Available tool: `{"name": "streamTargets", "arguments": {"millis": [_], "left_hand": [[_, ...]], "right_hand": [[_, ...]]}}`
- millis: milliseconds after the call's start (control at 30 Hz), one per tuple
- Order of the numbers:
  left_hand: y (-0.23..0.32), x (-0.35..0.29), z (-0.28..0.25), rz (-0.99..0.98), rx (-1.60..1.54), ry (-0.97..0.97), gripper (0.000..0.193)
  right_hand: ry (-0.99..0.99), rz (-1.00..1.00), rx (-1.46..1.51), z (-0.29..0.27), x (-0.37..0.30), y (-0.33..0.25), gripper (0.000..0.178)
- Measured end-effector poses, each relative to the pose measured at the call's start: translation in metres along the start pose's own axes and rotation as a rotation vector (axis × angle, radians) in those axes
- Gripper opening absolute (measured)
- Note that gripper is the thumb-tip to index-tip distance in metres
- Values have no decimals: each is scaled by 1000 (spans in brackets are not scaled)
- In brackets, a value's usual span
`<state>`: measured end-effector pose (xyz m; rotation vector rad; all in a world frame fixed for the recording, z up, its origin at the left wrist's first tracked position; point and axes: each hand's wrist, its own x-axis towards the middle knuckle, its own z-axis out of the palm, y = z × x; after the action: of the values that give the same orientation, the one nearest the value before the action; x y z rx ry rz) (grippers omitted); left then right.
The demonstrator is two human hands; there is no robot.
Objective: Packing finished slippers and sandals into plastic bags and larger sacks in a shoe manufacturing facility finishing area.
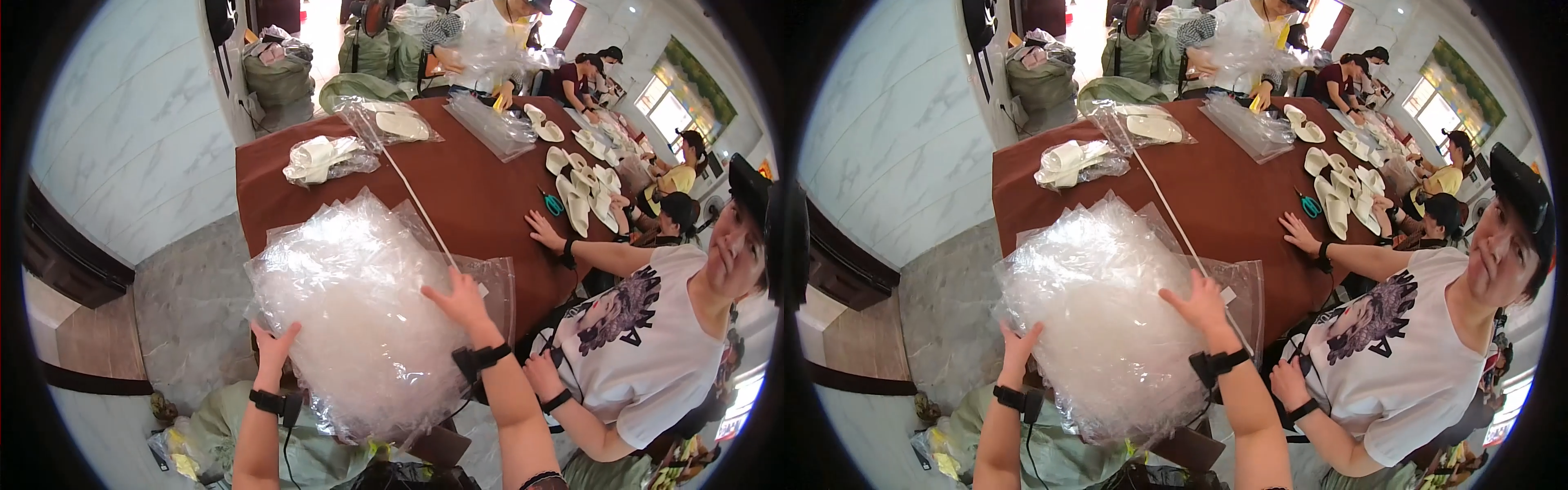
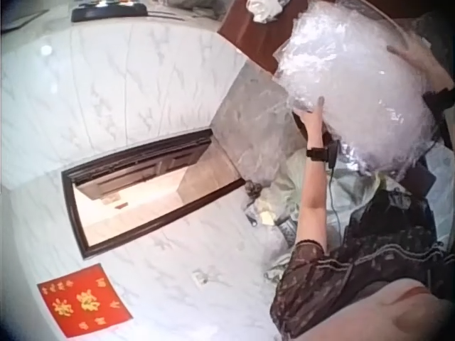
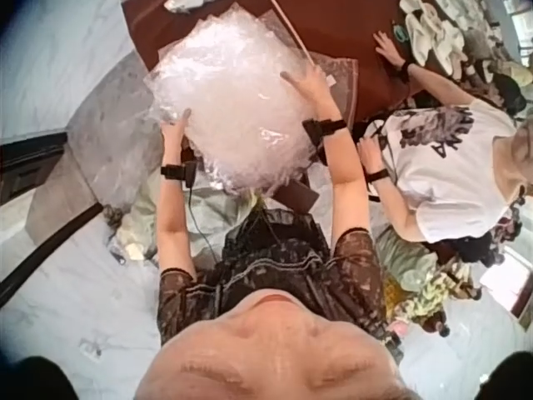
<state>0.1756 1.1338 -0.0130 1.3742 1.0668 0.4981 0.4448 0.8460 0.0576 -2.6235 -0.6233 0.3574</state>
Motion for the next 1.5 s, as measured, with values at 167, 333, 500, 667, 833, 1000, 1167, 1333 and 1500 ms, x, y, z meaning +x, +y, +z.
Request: {"name": "streamTargets", "arguments": {"millis": [167, 333, 500, 667, 833, 1000, 1167, 1333, 1500], "left_hand": [[-8, -38, 16, -4, 109, 34, 106], [-25, -45, 4, 138, 13, -136, 87], [-41, -62, -14, 106, -50, -106, 71], [-44, -63, -12, 72, -31, -118, 62], [-64, -65, -26, 112, -77, -65, 60], [-47, -69, -19, 58, 5, -26, 63], [-50, -54, -12, 71, 272, 82, 75], [-60, -55, -18, 58, 221, 73, 82], [-73, -53, -17, 14, 294, 46, 78]], "right_hand": [[-110, 112, 9, 3, 5, 25, 103], [-349, -13, 275, 38, -17, -1, 86], [-236, -128, 671, 16, 41, 27, 52], [515, -302, -337, 20, 84, 81, 63], [44, -117, -393, 9, 64, 50, 47], [795, -94, -373, -67, 59, 26, 18], [343, -274, 1024, -179, 18, -64, 10], [-244, -400, 1568, -164, -36, -136, 16], [-603, -306, 1471, -98, -66, -181, 16]]}}
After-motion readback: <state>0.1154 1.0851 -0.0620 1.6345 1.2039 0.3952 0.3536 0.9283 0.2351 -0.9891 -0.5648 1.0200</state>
